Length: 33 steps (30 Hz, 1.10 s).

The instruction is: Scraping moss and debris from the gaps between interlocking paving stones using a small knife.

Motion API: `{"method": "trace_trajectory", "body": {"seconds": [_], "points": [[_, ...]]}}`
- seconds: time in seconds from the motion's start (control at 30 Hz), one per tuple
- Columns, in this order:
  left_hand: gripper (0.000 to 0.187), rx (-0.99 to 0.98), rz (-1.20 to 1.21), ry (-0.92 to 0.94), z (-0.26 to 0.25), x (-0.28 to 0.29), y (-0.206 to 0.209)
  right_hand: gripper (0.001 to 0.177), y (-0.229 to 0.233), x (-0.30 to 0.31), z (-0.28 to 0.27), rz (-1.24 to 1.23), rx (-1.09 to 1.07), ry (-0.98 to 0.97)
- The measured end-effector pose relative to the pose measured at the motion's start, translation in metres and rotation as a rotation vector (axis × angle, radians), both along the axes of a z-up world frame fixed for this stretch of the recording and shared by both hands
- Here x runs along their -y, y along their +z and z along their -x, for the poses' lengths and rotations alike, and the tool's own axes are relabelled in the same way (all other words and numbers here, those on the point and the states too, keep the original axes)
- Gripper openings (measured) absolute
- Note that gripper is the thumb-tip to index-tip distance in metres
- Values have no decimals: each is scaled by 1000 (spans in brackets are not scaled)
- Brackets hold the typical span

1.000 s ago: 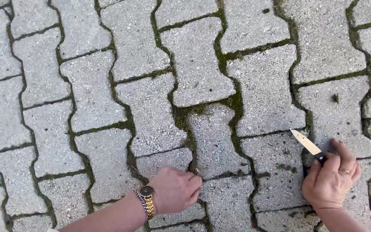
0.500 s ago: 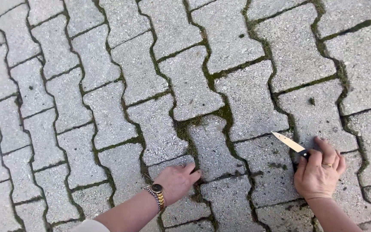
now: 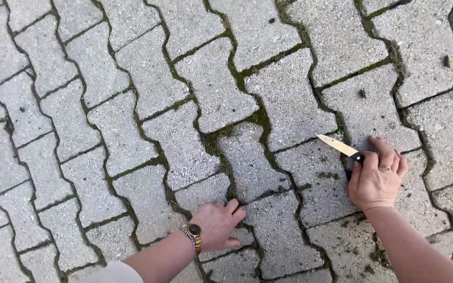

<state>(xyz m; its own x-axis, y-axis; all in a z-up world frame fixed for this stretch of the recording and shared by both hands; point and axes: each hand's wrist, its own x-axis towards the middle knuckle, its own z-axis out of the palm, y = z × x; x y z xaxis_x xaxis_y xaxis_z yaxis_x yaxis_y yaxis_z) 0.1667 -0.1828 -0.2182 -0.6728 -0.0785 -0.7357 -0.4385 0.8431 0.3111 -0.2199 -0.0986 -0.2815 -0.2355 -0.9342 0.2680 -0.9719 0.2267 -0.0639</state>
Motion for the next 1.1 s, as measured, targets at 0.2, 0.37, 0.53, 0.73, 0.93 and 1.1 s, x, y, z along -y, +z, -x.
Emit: {"method": "trace_trajectory", "body": {"seconds": [0.2, 0.37, 0.53, 0.73, 0.93, 1.1], "points": [[20, 1, -83, 104, -5, -11, -32, 25, 2, 0, -2, -40, 1, -25], [10, -119, -63, 179, -6, -8, -55, 25, 0, -4, 1, -58, -14, -46], [19, -281, 93, 564, 0, -2, -54, 27, -4, -2, 0, -82, -5, -52], [54, -71, -525, -33, 19, -57, 0, 27, 2, 1, 0, -64, 22, -42], [53, -52, -319, 265, 11, -85, -38, 26, 5, 2, -2, -64, 25, -42], [28, -18, -285, 30, 35, -79, -24, 27, 7, 3, -4, -61, 23, -35]]}}
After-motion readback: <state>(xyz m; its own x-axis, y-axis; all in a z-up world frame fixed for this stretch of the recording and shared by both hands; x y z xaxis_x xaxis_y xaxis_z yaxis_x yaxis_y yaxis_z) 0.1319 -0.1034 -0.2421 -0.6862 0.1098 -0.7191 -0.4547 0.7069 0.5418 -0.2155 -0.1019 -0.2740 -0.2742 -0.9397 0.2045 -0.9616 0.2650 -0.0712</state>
